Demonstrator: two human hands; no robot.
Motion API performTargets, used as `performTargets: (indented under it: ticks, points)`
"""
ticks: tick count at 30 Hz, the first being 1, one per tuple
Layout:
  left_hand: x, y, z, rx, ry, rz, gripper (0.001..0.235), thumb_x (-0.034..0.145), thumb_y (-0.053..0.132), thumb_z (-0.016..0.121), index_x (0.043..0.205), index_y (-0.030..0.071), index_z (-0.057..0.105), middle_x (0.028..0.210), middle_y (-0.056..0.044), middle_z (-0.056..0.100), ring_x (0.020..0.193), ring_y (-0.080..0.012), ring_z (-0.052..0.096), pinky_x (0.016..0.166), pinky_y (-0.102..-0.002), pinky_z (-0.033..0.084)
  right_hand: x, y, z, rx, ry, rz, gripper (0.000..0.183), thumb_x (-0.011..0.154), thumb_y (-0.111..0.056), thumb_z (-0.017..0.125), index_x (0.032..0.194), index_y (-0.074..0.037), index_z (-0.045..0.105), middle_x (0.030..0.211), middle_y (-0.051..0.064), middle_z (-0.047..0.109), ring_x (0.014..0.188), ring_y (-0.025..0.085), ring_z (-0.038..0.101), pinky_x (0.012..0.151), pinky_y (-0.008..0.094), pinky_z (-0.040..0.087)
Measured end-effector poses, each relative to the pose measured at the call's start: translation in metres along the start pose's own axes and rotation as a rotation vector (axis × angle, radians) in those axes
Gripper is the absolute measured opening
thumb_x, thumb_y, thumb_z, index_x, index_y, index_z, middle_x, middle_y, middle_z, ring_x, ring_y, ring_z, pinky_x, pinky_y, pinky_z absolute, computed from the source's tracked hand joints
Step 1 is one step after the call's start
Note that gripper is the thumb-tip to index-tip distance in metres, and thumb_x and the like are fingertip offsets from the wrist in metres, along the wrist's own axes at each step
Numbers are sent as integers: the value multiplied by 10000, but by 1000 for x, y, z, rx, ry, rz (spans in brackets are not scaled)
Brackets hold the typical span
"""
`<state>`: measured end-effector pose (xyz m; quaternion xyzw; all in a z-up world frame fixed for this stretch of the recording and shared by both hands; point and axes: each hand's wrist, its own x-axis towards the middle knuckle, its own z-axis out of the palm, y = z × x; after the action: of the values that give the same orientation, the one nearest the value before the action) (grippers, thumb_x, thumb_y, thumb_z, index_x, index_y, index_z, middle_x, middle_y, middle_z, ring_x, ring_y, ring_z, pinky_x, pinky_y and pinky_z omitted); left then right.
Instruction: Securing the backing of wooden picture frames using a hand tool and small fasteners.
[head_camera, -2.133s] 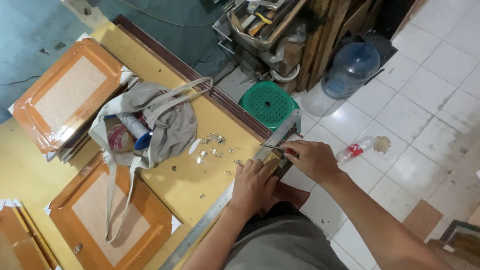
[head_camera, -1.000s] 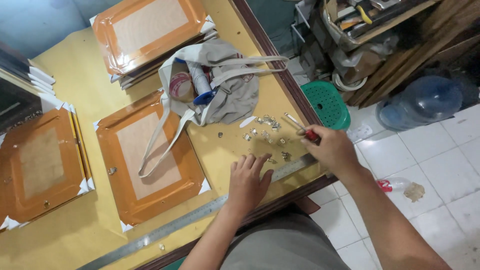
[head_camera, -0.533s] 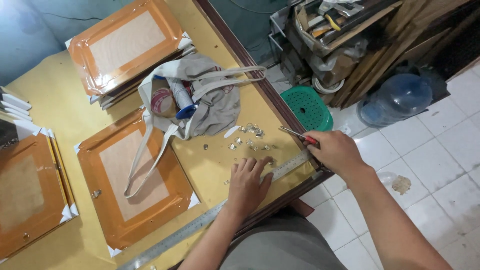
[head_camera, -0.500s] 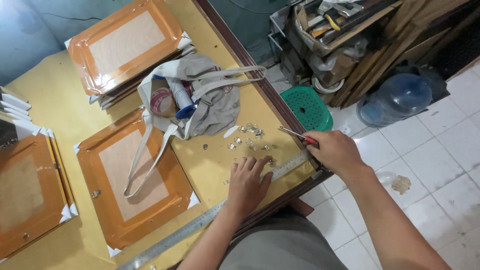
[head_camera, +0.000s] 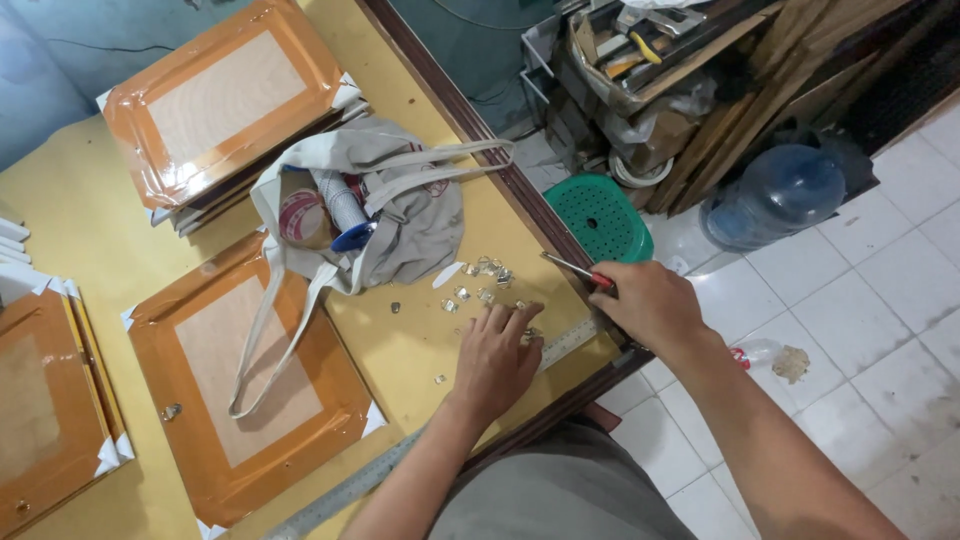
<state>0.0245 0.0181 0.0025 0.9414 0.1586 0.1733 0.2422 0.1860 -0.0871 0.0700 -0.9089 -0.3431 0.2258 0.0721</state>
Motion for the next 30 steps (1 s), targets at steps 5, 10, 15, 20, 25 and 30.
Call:
performTargets:
  ticks: [5,10,15,20,25,30]
  points:
    - [4,-5,-10,-172,86,-144,388,717,54,460,1103,95,451,799,-73,416,714,-291,527,606,-384,456,1,-13,7,87,18,-76,206,755,-281,610,954,-231,634,870,72,668,869,314,624,739,438,518]
    - [-2,-11,-9,-252,131,-262,327,773,-14,367,1068,104,442,845,-79,477,760,-301,604,619,-372,507,7,-24,25,189,37,-198,201,788,-202,602,983,-170,641,877,77,669,838,292,639,706,397,521]
    - [-7,-6,-17,-252,91,-514,186,745,49,606,864,193,606,760,35,668,763,-188,636,673,-307,526,19,-27,44,118,95,-295,168,727,-274,629,888,-242,666,783,35,650,770,263,636,659,383,532]
    - [-16,-9,-23,-413,201,-688,172,721,57,629,810,197,675,751,18,665,658,-164,651,590,-275,539,22,-29,48,26,131,-300,125,709,-302,623,828,-269,644,761,10,616,753,236,629,652,366,534]
    - [-21,-8,-51,-711,264,-949,185,738,60,646,920,84,666,784,-89,677,697,-170,659,643,-285,534,21,-43,46,91,116,-240,154,717,-359,616,820,-245,633,732,-15,611,757,207,636,674,333,528]
    - [-38,-15,-61,-852,306,-1131,270,704,95,704,970,72,662,772,-101,676,648,-129,604,620,-259,514,12,-82,49,387,41,-217,173,674,-347,644,725,-187,602,643,25,610,716,229,631,648,347,495]
